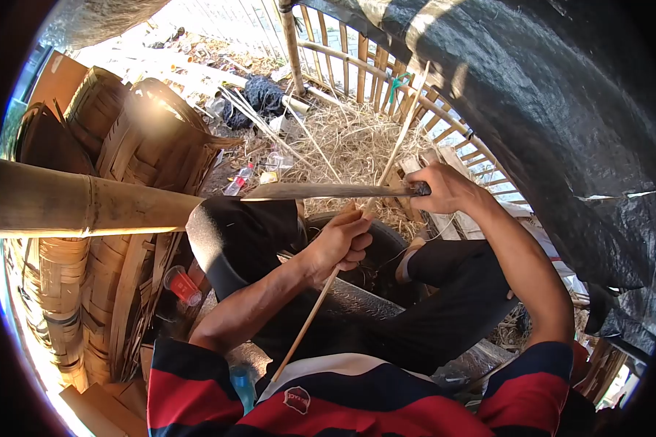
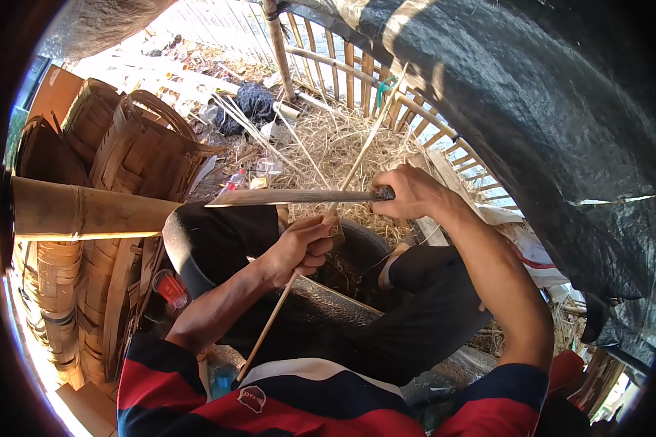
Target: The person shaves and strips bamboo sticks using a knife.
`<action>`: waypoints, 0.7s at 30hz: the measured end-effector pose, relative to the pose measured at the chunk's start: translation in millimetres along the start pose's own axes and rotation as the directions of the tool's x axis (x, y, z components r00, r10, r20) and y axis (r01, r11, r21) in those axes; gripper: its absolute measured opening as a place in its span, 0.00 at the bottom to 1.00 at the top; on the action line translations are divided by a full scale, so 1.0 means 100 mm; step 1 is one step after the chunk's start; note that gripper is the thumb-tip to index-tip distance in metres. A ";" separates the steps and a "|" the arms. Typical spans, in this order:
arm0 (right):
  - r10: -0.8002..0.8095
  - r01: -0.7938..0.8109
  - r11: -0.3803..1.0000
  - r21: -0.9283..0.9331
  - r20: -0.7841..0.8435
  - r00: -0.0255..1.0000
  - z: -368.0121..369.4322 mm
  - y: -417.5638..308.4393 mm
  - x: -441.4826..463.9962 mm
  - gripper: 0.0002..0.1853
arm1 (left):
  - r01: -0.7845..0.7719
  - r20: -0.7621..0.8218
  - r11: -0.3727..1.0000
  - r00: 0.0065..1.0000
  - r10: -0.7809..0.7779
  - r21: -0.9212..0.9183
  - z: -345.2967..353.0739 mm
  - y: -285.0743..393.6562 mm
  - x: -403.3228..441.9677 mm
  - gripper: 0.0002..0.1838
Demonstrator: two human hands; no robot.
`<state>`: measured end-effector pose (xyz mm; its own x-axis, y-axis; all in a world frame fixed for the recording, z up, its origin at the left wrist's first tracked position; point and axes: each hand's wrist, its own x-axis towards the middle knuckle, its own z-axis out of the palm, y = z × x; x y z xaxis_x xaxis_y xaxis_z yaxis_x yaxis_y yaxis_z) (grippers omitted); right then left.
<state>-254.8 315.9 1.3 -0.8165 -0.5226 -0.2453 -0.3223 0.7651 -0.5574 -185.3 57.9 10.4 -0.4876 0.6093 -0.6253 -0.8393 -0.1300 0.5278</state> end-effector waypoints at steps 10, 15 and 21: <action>0.358 -0.351 0.930 0.111 -0.044 0.933 -0.31 0.64 0.09 0.20 | 0.097 0.086 0.995 0.992 -0.095 -0.022 -0.03 0.00 0.01 0.07; 0.422 -0.425 0.904 0.057 -0.290 0.859 -0.29 0.77 0.02 0.24 | 0.122 0.075 0.992 0.989 -0.124 0.037 0.04 -0.03 0.04 0.09; 0.335 -0.340 0.940 0.038 -0.302 0.892 -0.19 0.94 0.04 0.20 | 0.133 0.018 0.972 0.990 -0.139 0.194 0.06 -0.18 0.13 0.13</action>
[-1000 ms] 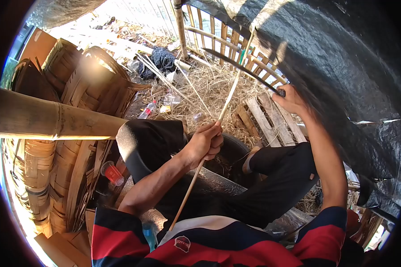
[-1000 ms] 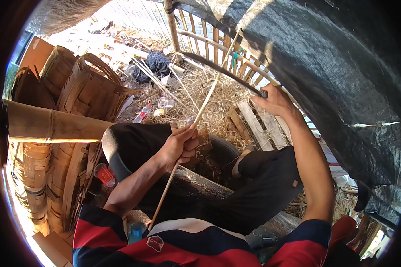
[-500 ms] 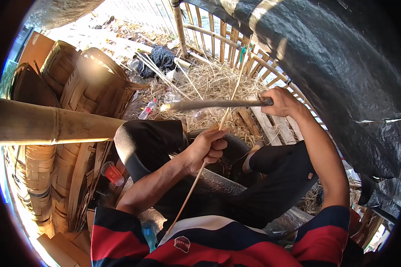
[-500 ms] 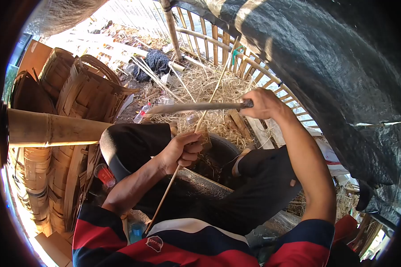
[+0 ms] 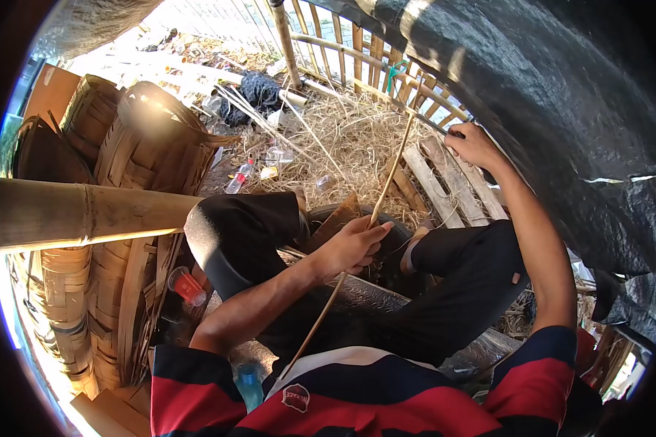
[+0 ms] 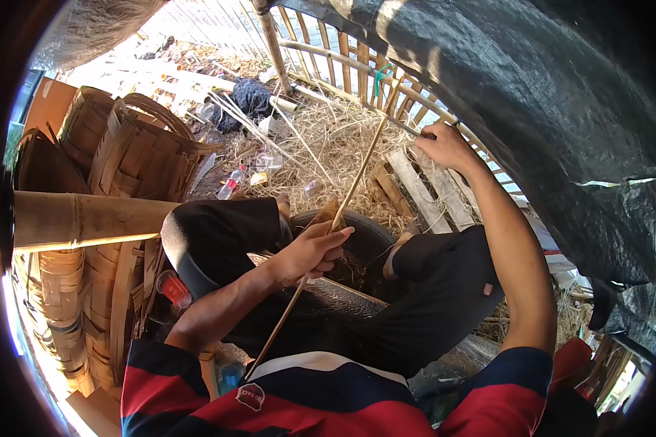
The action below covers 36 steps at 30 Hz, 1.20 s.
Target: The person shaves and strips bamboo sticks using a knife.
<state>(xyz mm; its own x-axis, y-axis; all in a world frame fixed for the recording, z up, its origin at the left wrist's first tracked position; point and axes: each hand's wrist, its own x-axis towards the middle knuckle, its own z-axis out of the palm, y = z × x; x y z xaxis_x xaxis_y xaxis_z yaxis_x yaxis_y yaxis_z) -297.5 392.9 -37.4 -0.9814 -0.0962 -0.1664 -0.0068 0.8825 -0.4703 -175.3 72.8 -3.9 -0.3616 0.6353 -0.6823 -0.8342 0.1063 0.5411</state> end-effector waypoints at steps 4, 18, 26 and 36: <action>0.245 -0.346 0.833 0.433 0.273 0.930 -0.13 -0.27 -0.07 0.13 | -0.188 -0.192 0.897 0.940 0.282 0.401 -0.12 -0.29 0.25 0.16; 0.071 -0.405 0.679 0.612 0.494 0.866 -0.07 -0.47 -0.14 0.18 | -0.395 -0.237 0.817 0.821 0.519 0.421 -0.19 -0.18 0.36 0.16; 0.068 -0.434 0.614 0.659 0.504 0.861 -0.15 -0.47 -0.16 0.28 | -0.255 -0.176 0.966 0.950 0.257 0.031 -0.03 0.08 0.11 0.15; 0.006 -0.437 0.619 0.653 0.552 0.834 -0.18 -0.54 -0.18 0.29 | -0.274 -0.166 0.961 0.947 0.274 0.022 0.01 0.13 0.09 0.15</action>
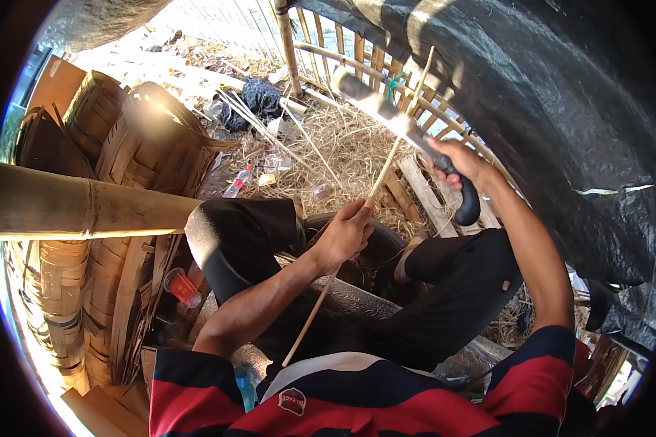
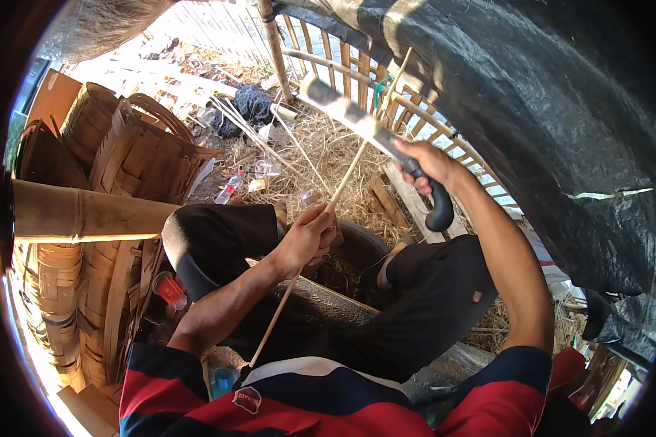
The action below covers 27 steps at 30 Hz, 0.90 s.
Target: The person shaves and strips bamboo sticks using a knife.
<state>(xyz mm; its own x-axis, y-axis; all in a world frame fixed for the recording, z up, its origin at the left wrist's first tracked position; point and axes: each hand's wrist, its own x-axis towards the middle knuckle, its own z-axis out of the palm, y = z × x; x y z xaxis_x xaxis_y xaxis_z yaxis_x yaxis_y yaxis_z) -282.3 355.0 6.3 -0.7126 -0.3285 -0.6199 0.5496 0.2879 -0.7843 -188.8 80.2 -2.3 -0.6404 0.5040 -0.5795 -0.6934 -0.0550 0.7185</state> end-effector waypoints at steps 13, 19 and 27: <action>0.075 -0.066 0.995 -0.077 0.116 0.990 0.18 -0.07 -0.05 0.30 | 0.064 0.024 0.991 0.998 -0.061 -0.119 -0.04 0.08 -0.01 0.15; 0.105 -0.110 0.993 0.045 0.108 0.989 0.10 -0.02 -0.08 0.29 | 0.028 0.060 0.997 0.998 -0.024 -0.069 -0.02 0.19 0.01 0.13; 0.033 -0.039 0.996 0.081 0.068 0.997 0.07 -0.01 -0.04 0.30 | 0.018 0.062 0.995 0.998 -0.013 -0.093 0.01 0.20 0.00 0.14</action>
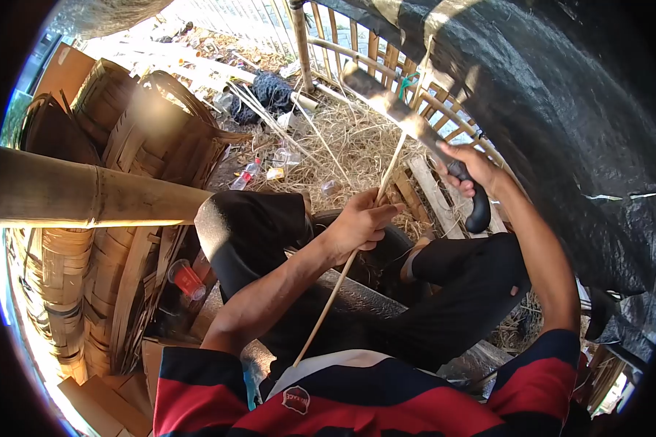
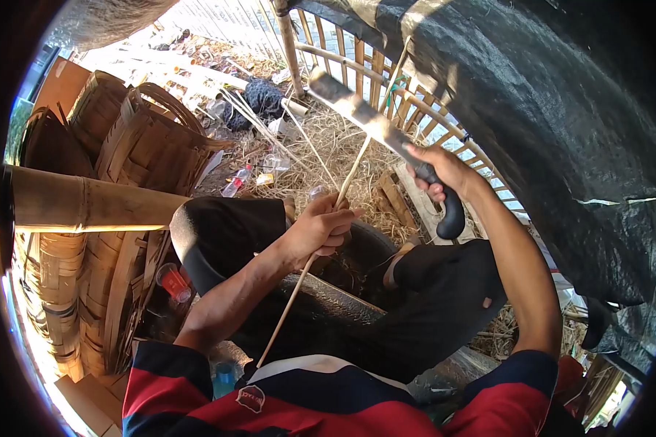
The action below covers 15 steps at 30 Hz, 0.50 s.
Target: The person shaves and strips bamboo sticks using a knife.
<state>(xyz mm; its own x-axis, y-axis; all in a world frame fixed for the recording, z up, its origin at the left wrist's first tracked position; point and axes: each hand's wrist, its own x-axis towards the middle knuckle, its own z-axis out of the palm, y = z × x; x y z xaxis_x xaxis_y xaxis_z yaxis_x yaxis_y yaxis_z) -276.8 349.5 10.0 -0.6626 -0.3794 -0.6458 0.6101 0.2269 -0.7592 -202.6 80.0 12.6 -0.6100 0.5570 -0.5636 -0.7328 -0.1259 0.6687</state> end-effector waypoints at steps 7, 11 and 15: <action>0.008 -0.006 0.999 -0.040 0.043 0.999 0.07 -0.08 0.02 0.28 | -0.004 -0.015 1.000 1.000 0.004 -0.027 -0.01 0.04 0.01 0.16; 0.057 -0.051 0.996 -0.072 0.078 0.995 0.20 -0.09 -0.09 0.29 | -0.028 -0.031 0.999 0.999 0.027 -0.020 0.04 0.06 0.03 0.16; 0.036 -0.027 0.995 -0.097 0.089 0.995 0.13 -0.09 -0.02 0.29 | -0.031 -0.009 1.000 0.999 0.031 0.004 0.02 0.05 0.02 0.16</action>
<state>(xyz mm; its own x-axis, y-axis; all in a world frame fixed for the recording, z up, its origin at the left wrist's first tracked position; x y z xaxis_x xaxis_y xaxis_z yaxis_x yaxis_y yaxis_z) -276.0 336.5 19.2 -0.5994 -0.4490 -0.6626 0.5826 0.3230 -0.7458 -206.9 81.8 15.7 -0.6352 0.5454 -0.5468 -0.7123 -0.1400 0.6878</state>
